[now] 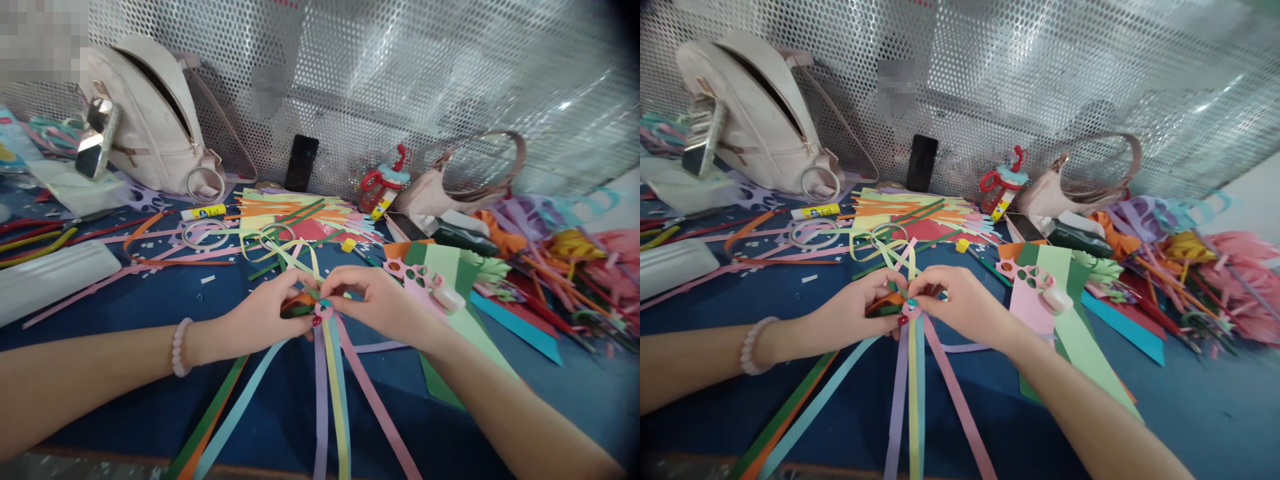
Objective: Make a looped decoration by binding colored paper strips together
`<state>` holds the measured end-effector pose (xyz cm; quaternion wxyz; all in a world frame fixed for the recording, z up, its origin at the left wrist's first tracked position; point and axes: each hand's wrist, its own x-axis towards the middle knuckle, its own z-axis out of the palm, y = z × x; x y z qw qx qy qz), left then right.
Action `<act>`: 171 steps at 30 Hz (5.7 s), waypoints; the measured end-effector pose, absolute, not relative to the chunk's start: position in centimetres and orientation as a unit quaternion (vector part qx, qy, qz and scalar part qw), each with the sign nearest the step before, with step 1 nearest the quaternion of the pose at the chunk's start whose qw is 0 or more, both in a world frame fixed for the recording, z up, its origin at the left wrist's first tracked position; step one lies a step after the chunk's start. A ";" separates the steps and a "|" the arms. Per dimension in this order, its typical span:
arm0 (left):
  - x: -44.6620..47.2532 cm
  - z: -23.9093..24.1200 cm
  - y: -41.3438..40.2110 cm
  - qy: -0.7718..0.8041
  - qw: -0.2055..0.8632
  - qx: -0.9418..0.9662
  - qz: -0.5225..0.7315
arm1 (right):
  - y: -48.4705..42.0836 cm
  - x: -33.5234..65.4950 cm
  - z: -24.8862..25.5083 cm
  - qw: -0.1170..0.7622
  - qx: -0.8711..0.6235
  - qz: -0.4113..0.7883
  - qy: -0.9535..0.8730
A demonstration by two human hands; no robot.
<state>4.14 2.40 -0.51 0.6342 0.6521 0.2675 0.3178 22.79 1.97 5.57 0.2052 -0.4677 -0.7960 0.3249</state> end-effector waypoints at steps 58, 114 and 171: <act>3.6 1.2 2.3 0.364 0.534 0.667 0.370 | 2.2 25.7 7.4 0.258 -0.460 0.167 -0.833; 3.7 0.5 2.5 0.343 0.543 0.662 0.387 | 2.7 22.7 3.7 0.416 -0.417 0.428 -0.685; 1.2 5.2 1.7 0.018 0.648 0.686 0.331 | -2.1 25.1 9.4 0.420 -0.137 -0.181 -0.879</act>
